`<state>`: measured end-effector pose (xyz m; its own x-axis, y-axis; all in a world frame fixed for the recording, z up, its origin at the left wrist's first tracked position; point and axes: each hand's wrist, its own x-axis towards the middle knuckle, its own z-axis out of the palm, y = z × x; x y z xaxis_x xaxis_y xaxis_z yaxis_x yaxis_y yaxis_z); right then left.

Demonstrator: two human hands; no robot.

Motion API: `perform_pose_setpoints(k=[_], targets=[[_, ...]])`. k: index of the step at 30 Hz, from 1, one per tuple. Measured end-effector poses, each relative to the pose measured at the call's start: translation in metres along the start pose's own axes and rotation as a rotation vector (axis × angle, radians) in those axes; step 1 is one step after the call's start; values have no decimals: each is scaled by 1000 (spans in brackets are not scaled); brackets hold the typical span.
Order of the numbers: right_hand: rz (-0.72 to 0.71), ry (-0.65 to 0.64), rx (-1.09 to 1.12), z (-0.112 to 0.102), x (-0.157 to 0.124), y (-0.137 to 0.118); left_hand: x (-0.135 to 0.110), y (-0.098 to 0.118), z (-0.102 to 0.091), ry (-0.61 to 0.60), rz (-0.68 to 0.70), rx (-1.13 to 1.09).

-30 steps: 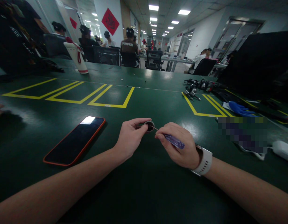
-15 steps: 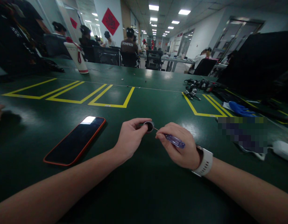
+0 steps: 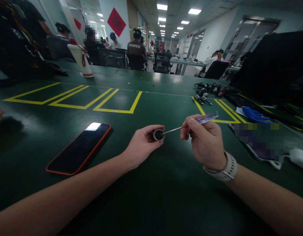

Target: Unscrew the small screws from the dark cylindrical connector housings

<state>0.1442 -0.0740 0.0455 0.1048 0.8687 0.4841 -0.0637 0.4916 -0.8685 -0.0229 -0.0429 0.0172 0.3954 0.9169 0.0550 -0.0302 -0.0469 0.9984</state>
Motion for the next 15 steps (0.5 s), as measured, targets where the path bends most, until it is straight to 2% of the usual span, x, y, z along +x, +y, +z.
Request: perform_pose_setpoints(k=[4, 8, 11, 15], targets=[[133, -14, 134, 0, 6, -7, 1, 0, -3, -51, 207, 350], [226, -141, 210, -6, 6, -13, 3, 1, -3, -48, 317, 647], [322, -193, 268, -14, 5, -12, 6, -1, -1, -51, 301, 685], [433, -169, 325, -26, 3, -7, 12, -6, 1, -143, 190, 551]])
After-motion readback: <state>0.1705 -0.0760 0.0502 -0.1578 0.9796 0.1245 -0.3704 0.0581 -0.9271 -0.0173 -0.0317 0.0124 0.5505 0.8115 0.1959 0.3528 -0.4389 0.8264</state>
